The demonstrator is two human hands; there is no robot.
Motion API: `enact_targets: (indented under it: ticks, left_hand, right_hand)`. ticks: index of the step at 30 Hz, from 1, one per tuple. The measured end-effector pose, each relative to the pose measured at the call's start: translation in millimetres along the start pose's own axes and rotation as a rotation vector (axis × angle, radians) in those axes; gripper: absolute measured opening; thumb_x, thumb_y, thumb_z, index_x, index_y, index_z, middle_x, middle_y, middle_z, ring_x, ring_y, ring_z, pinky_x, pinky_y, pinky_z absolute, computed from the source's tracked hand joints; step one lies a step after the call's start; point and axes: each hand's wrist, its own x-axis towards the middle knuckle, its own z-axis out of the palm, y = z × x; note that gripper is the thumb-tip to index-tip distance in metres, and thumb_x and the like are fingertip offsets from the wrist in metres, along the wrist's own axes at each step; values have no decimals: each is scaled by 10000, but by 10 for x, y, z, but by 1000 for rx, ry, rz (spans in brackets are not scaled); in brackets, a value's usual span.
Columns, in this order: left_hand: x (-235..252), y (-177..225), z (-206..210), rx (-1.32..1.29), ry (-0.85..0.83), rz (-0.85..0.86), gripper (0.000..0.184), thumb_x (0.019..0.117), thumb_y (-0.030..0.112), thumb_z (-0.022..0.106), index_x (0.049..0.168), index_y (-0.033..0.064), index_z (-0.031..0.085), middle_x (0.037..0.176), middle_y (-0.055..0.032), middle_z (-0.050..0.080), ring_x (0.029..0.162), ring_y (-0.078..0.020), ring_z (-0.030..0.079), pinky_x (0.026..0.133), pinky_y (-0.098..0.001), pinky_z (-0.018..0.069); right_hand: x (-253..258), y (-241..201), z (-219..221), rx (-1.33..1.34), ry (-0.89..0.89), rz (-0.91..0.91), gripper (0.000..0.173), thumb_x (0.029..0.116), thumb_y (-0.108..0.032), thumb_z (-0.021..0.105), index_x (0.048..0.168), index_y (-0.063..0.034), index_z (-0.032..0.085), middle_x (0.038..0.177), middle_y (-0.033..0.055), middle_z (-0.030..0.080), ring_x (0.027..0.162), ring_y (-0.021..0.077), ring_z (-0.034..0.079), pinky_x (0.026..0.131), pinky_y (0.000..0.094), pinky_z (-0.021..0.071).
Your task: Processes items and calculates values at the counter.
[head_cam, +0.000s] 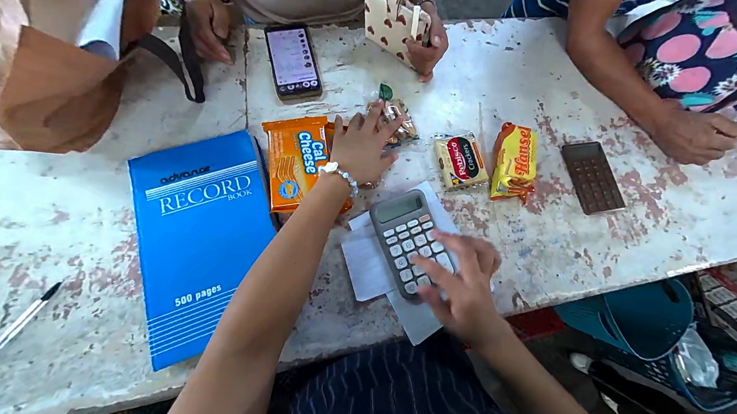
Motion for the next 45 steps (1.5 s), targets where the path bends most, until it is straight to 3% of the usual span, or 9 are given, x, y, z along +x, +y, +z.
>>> enact_targets:
  ticks: [5, 13, 18, 22, 25, 31, 35, 40, 45]
  left_hand:
    - [-25, 19, -3, 3, -13, -11, 657, 1038, 414, 560, 1625, 305, 286, 1718, -139, 99, 1520, -469, 227, 1142, -761, 95]
    - [-19, 13, -5, 5, -1, -7, 650, 1037, 425, 558, 1621, 309, 297, 1714, -155, 102, 1510, -488, 236, 1131, -768, 116]
    - [-15, 1, 3, -4, 6, -2, 647, 1036, 419, 562, 1619, 311, 302, 1715, -150, 101, 1514, -485, 229, 1128, -772, 111]
    - [-22, 14, -5, -19, 6, -7, 646, 1032, 405, 573, 1615, 307, 313, 1712, -161, 113, 1512, -490, 229, 1135, -768, 105]
    - [-17, 6, -6, -2, -1, -11, 644, 1037, 418, 558, 1618, 317, 301, 1715, -148, 103, 1516, -477, 228, 1137, -765, 105]
    - [-4, 6, -4, -5, -2, -8, 642, 1038, 414, 558, 1618, 315, 301, 1716, -143, 100, 1511, -479, 237, 1133, -764, 109]
    - [-4, 13, -5, -3, -6, -13, 645, 1037, 414, 564, 1618, 312, 303, 1715, -145, 108, 1515, -478, 229, 1132, -772, 107]
    - [0, 6, 2, 4, 6, -7, 647, 1036, 421, 562, 1618, 306, 305, 1715, -145, 107, 1513, -476, 237, 1130, -769, 117]
    - [7, 4, 2, 3, -2, -9, 655, 1036, 424, 561, 1622, 324, 287, 1715, -151, 103, 1517, -473, 230, 1138, -756, 117]
  right_hand:
    - [-219, -138, 55, -55, -110, 9, 517, 1056, -608, 294, 1126, -338, 729, 1366, 47, 626, 1275, 297, 526, 1073, 539, 310]
    - [-263, 18, -72, -30, 113, 95, 446, 1076, -546, 329, 1127, -290, 692, 1304, 36, 588, 1253, 206, 466, 1078, 421, 251]
    - [-219, 32, -39, -64, 3, 154, 495, 1067, -540, 365, 1005, -264, 772, 1328, 123, 648, 1207, 336, 535, 1010, 529, 309]
    - [-51, 104, -7, -93, 64, 180, 472, 1060, -538, 382, 1115, -261, 761, 1307, 145, 632, 1181, 354, 522, 995, 536, 306]
    - [1, 146, 49, -127, -70, 234, 488, 1048, -539, 397, 1127, -248, 781, 1377, 169, 618, 1205, 445, 554, 991, 655, 345]
    - [-227, 76, 24, -56, 57, 28, 436, 1076, -547, 329, 1104, -316, 697, 1292, 29, 630, 1244, 240, 514, 1083, 462, 289]
    - [-308, 8, 76, -49, -5, 62, 466, 1070, -563, 331, 1097, -314, 723, 1336, 51, 634, 1253, 281, 510, 1060, 492, 281]
    - [-338, 100, -68, -55, 177, 77, 442, 1079, -534, 333, 1109, -277, 691, 1266, 15, 602, 1249, 181, 481, 1095, 398, 262]
    - [-505, 213, -28, -137, 68, 157, 382, 1074, -479, 406, 1057, -292, 739, 1232, 64, 684, 1167, 288, 548, 1002, 482, 314]
